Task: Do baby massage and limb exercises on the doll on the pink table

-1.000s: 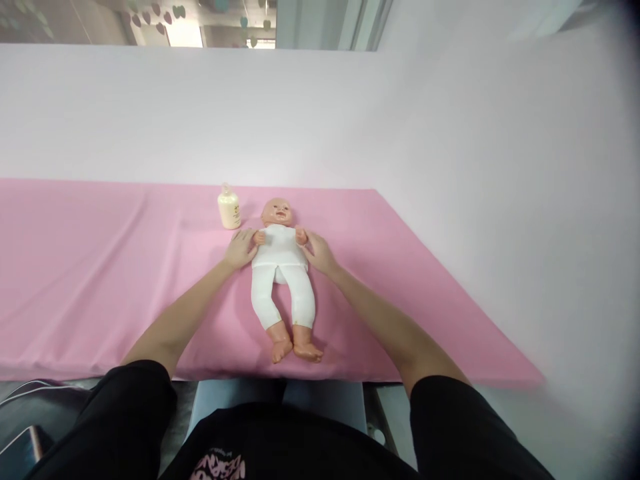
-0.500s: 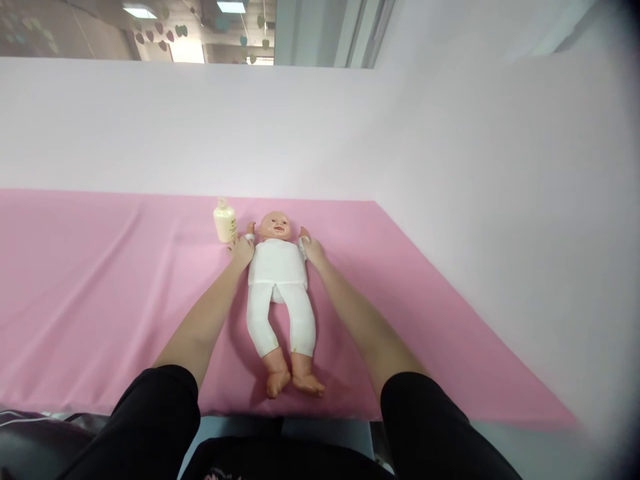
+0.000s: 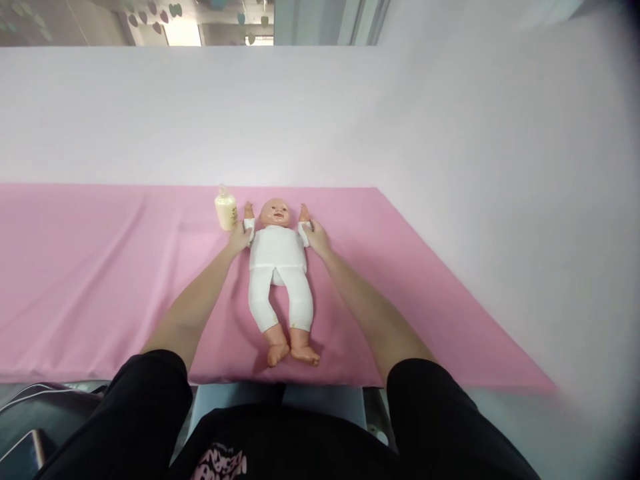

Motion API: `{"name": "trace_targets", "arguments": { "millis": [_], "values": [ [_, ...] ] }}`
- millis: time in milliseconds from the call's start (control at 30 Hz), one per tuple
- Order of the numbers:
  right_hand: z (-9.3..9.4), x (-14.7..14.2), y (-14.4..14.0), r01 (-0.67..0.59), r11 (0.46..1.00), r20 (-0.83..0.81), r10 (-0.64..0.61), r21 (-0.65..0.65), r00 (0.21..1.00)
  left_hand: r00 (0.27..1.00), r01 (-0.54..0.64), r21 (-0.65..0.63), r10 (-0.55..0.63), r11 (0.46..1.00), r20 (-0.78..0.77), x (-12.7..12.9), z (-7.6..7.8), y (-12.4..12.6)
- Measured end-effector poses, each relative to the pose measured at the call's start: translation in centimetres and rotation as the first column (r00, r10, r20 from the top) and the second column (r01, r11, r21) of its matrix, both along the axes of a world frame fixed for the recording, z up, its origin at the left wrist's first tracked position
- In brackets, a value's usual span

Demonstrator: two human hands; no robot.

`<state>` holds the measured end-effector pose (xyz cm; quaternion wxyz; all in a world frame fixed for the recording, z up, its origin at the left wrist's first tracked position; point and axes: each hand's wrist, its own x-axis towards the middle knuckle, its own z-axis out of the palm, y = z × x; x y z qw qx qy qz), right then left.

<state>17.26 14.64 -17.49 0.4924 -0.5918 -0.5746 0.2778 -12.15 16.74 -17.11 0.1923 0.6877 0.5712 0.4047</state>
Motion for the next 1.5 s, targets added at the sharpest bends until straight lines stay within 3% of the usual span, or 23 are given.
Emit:
{"name": "trace_targets", "arguments": {
  "millis": [100, 167, 267, 367, 467, 633, 867, 967, 1067, 1167, 1400, 1500],
  "values": [
    [0.5, 0.7, -2.2, -0.157, 0.974, 0.0, 0.159, 0.161, 0.987, 0.989, 0.124, 0.036, -0.127, 0.992, 0.07, -1.1, 0.7, -2.4],
    [0.7, 1.4, -3.9, -0.242, 0.943, 0.087, 0.227, 0.227, 0.97, 0.977, 0.199, 0.101, -0.205, 0.975, 0.057, -2.0, 0.7, -4.3],
    [0.8, 2.4, -6.3, -0.333, 0.903, 0.305, 0.247, 0.273, 0.92, 0.959, 0.278, 0.198, -0.282, 0.94, -0.011, -3.2, 0.0, -6.7],
    [0.2, 3.0, -8.2, -0.441, 0.853, 0.507, 0.26, 0.278, 0.822, 0.923, 0.384, 0.257, -0.356, 0.887, -0.148, -4.0, -1.2, -8.0],
    [-0.8, 3.0, -9.0, -0.48, 0.828, 0.586, 0.242, 0.291, 0.774, 0.911, 0.402, 0.282, -0.348, 0.871, -0.222, -4.1, -2.1, -8.3],
    [-1.3, 2.1, -8.3, -0.422, 0.834, 0.535, 0.189, 0.355, 0.824, 0.926, 0.368, 0.319, -0.312, 0.874, -0.214, -3.4, -1.9, -7.7],
    [-0.9, 0.3, -4.1, -0.178, 0.916, 0.219, 0.102, 0.36, 0.97, 0.989, 0.143, 0.209, -0.15, 0.967, 0.019, -0.4, -1.3, -4.3],
    [-0.9, -0.6, -2.1, -0.082, 0.966, 0.055, 0.07, 0.246, 0.996, 0.992, 0.019, 0.101, -0.031, 0.995, 0.125, 0.8, -1.3, -2.2],
    [-0.8, -1.0, -0.5, 0.016, 1.0, -0.037, -0.015, 0.013, 0.999, 0.994, -0.09, -0.101, 0.096, 0.991, 0.057, 1.5, -1.1, -0.6],
    [-0.7, -0.5, 0.6, 0.072, 0.986, -0.037, -0.079, -0.149, 0.996, 0.988, -0.154, -0.214, 0.152, 0.965, -0.022, 1.5, -0.7, 0.4],
    [-1.0, 0.2, 2.1, 0.109, 0.966, -0.011, -0.115, -0.232, 0.993, 0.979, -0.204, -0.263, 0.189, 0.943, -0.08, 1.8, -0.6, 0.9],
    [-1.0, 0.1, 1.9, 0.112, 0.967, -0.002, -0.115, -0.228, 0.993, 0.984, -0.177, -0.231, 0.178, 0.957, -0.017, 1.9, -0.7, 0.8]
  ]
}}
